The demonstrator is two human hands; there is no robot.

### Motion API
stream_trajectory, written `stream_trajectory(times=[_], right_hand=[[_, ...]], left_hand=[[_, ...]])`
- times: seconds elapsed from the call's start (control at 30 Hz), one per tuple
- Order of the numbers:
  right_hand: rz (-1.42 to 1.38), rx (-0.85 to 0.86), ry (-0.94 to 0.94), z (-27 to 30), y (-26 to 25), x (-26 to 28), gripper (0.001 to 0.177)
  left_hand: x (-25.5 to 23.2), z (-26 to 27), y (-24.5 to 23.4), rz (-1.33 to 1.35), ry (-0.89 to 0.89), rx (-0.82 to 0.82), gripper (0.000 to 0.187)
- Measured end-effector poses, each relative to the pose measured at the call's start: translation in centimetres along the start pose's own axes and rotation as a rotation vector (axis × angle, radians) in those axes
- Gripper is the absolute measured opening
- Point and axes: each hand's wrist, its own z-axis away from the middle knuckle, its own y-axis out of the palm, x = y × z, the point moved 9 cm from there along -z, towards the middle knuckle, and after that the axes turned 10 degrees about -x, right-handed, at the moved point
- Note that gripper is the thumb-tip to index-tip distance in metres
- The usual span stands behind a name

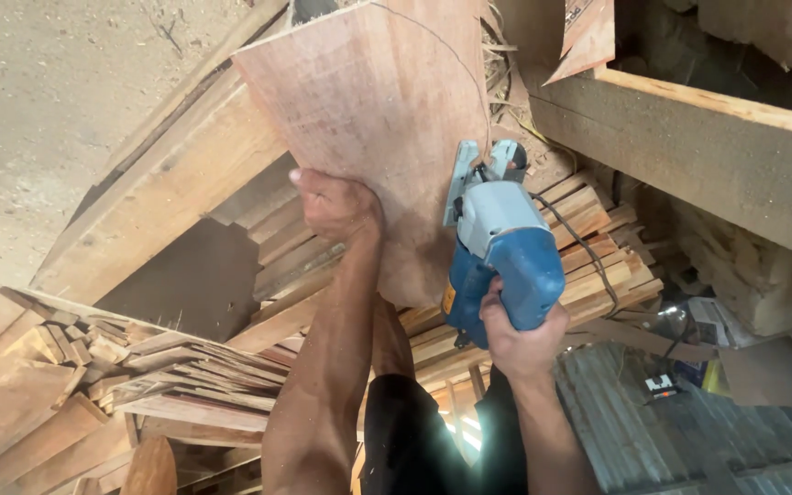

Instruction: Cutting a curved shape out of a piece of plywood using a jigsaw.

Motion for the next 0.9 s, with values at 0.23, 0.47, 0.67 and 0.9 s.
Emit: stream_trajectory(times=[0.23,0.47,0.67,0.9], right_hand=[[0.067,0.041,-0.065,-1.0,0.1,1.8,0.014],[0.161,0.052,-0.106,-2.0,0.0,2.7,0.014],[0.230,0.090,-0.162,-3.0,0.0,3.9,0.015],[0.380,0.158,-0.257,-4.0,0.1,5.2,0.018]], left_hand=[[0.5,-0.1,0.3,-0.016,0.010,-0.002,0.073],[0.5,0.0,0.4,0.028,-0.008,0.023,0.073],[0.1,0.0,0.1,0.005,0.007,-0.011,0.072],[0.5,0.0,0.5,-0.023,-0.008,0.043,0.071]])
